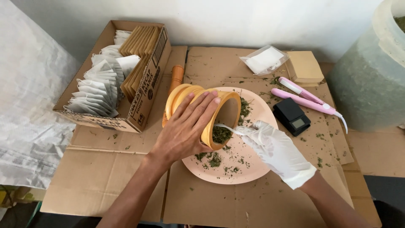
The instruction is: Filling small filter bags with dried tea leaves using a plastic spoon on a floor-based workspace.
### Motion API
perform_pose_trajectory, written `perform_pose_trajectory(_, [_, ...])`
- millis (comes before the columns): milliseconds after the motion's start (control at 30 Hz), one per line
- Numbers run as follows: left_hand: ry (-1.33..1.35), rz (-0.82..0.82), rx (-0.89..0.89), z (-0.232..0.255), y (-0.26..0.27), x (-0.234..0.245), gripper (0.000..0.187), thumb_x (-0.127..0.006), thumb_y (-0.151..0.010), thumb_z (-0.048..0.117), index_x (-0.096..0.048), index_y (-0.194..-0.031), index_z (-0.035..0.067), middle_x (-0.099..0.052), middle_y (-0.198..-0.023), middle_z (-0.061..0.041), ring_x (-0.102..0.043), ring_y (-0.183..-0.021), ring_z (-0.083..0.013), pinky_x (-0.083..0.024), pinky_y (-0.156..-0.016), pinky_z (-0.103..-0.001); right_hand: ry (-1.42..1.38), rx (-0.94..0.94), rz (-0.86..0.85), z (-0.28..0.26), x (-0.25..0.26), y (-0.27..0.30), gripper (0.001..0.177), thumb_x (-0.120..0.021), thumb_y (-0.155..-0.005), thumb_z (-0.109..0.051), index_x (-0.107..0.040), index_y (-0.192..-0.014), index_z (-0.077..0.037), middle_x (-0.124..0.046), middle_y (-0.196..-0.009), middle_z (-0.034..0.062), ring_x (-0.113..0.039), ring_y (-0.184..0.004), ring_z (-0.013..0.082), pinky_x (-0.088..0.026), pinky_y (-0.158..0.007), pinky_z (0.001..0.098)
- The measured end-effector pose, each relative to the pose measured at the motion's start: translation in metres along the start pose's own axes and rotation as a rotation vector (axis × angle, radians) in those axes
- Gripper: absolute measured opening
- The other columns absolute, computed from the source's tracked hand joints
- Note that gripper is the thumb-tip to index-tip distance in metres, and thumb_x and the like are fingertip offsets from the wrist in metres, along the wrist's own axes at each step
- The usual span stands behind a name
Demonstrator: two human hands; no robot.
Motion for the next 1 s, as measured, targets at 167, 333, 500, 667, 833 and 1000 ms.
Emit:
perform_pose_trajectory(167, [0.004, -0.032, -0.011, 0.004, 0.000, 0.000, 0.138, -0.099, -0.066, 0.068, -0.036, -0.171, 0.002, -0.038, -0.180, -0.014, -0.032, -0.168, -0.0250, -0.011, -0.143, -0.044, 0.156, -0.077, -0.081, 0.005, -0.018, 0.026, 0.049, -0.057, -0.100, -0.012, -0.064, -0.148, -0.011, -0.065, -0.147, -0.0009, -0.063, -0.122, 0.0156, -0.050, -0.099, 0.0290])
perform_pose_trajectory(333, [-0.004, -0.028, -0.025, 0.005, -0.002, 0.004, 0.139, -0.100, -0.064, 0.066, -0.036, -0.170, 0.003, -0.039, -0.180, -0.014, -0.034, -0.167, -0.0254, -0.012, -0.143, -0.046, -0.553, -0.617, 0.020, 0.011, 0.023, 0.025, 0.026, -0.077, -0.095, -0.021, -0.076, -0.120, -0.010, -0.084, -0.116, -0.0003, -0.082, -0.091, 0.0163, -0.062, -0.080, 0.0309])
perform_pose_trajectory(500, [-0.027, -0.039, -0.036, 0.008, -0.002, 0.001, 0.140, -0.099, -0.065, 0.069, -0.036, -0.171, 0.002, -0.039, -0.180, -0.014, -0.034, -0.168, -0.0259, -0.009, -0.143, -0.045, -0.375, -0.614, -0.142, 0.013, 0.023, -0.009, 0.034, -0.061, -0.104, -0.037, -0.080, -0.131, -0.028, -0.069, -0.116, 0.0024, -0.072, -0.100, 0.0242, -0.057, -0.086, 0.0390])
perform_pose_trajectory(667, [-0.056, -0.056, -0.045, 0.012, 0.001, -0.007, 0.141, -0.098, -0.063, 0.071, -0.037, -0.172, 0.005, -0.035, -0.182, -0.013, -0.029, -0.169, -0.0241, -0.005, -0.143, -0.045, 0.088, -0.027, 0.041, -0.013, -0.003, -0.037, 0.041, -0.054, -0.103, -0.011, -0.066, -0.143, -0.010, -0.070, -0.128, 0.0023, -0.064, -0.107, 0.0215, -0.053, -0.099, 0.0375])
perform_pose_trajectory(833, [-0.032, -0.035, -0.025, 0.009, 0.001, -0.005, 0.141, -0.101, -0.060, 0.066, -0.038, -0.171, 0.004, -0.039, -0.180, -0.013, -0.033, -0.168, -0.0245, -0.008, -0.143, -0.045, 0.020, -0.081, -0.078, -0.009, 0.009, -0.014, 0.045, -0.059, -0.099, -0.012, -0.068, -0.142, -0.010, -0.070, -0.130, 0.0049, -0.066, -0.101, 0.0234, -0.055, -0.093, 0.0346])
perform_pose_trajectory(1000, [-0.031, -0.015, -0.015, 0.008, 0.001, -0.003, 0.142, -0.104, -0.059, 0.063, -0.038, -0.171, 0.004, -0.041, -0.179, -0.013, -0.035, -0.167, -0.0246, -0.008, -0.143, -0.046, 0.032, -0.111, -0.084, -0.013, 0.051, -0.023, 0.065, -0.061, -0.092, -0.008, -0.063, -0.156, -0.021, -0.064, -0.098, 0.0036, -0.059, -0.078, 0.0181, -0.056, -0.072, 0.0321])
Point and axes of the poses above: each hand's wrist, its own y-axis away from the middle knuckle, its own x-axis out of the back of the hand, z = x × y, the point moved 5 cm from there along -y, towards the middle knuckle
